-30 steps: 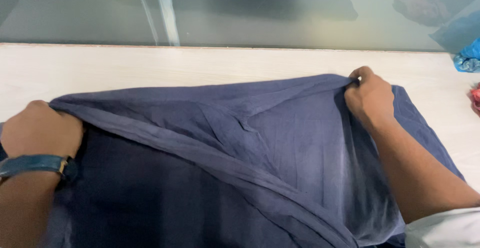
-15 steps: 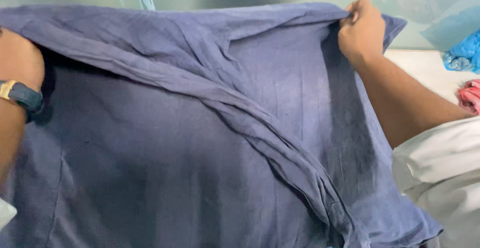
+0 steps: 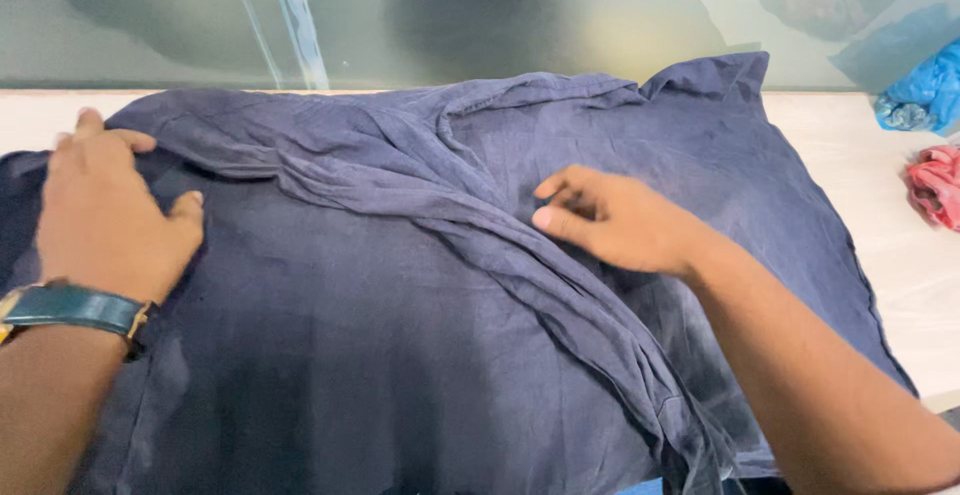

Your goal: The person folds a green and white checkered shirt on a white table, then places it into an open suitcase. They then fold a dark blue shirt on the same table.

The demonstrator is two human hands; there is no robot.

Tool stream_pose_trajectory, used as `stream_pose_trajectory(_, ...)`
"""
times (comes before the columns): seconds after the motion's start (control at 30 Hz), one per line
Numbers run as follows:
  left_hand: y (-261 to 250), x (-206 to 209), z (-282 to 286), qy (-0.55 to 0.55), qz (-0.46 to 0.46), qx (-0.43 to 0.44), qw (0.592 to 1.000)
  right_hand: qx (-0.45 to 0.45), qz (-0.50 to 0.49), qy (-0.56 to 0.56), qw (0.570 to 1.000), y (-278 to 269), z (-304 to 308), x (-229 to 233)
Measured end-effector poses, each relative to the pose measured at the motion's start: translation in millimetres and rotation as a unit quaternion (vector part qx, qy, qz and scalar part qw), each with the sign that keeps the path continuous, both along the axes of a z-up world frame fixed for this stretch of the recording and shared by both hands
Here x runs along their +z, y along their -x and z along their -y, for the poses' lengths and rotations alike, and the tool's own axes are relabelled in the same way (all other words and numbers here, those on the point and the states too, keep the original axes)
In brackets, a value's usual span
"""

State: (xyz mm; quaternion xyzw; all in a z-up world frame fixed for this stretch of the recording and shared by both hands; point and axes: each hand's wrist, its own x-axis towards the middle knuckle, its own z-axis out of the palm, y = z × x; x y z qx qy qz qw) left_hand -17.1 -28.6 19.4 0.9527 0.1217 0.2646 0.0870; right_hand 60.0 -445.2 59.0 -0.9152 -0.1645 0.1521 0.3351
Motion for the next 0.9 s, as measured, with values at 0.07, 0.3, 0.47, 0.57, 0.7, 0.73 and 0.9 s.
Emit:
stream_pose_trajectory(0.07,4,2,15,-0.056,0.031,-0.073,0.995,0.050,-0.052,0.022,0.997,23,-20,11)
stream_pose_trajectory(0.3,23,12,43,0.013,-0.149,-0.103,0.983,0.106,0.097,0.091,0.985,81,-56,16)
stream_pose_trajectory(0.47,34,14,46,0.037,-0.115,-0.114,0.986,0.068,0.034,0.080,0.994,110,-60,27)
stream_pose_trajectory(0.57,30,17,48,-0.021,-0.174,-0.118,0.978,0.026,-0.118,0.068,0.990,125,-61,28)
stream_pose_trajectory(0.7,25,16,49,-0.099,-0.272,-0.121,0.950,-0.063,-0.176,-0.149,0.971,131,-64,15)
stream_pose_trajectory(0.73,24,15,50,-0.103,-0.293,-0.113,0.944,-0.106,-0.209,-0.180,0.955,132,-63,11)
stream_pose_trajectory(0.9,22,3,44,-0.087,-0.283,-0.112,0.949,-0.245,-0.080,-0.110,0.960,127,-44,9)
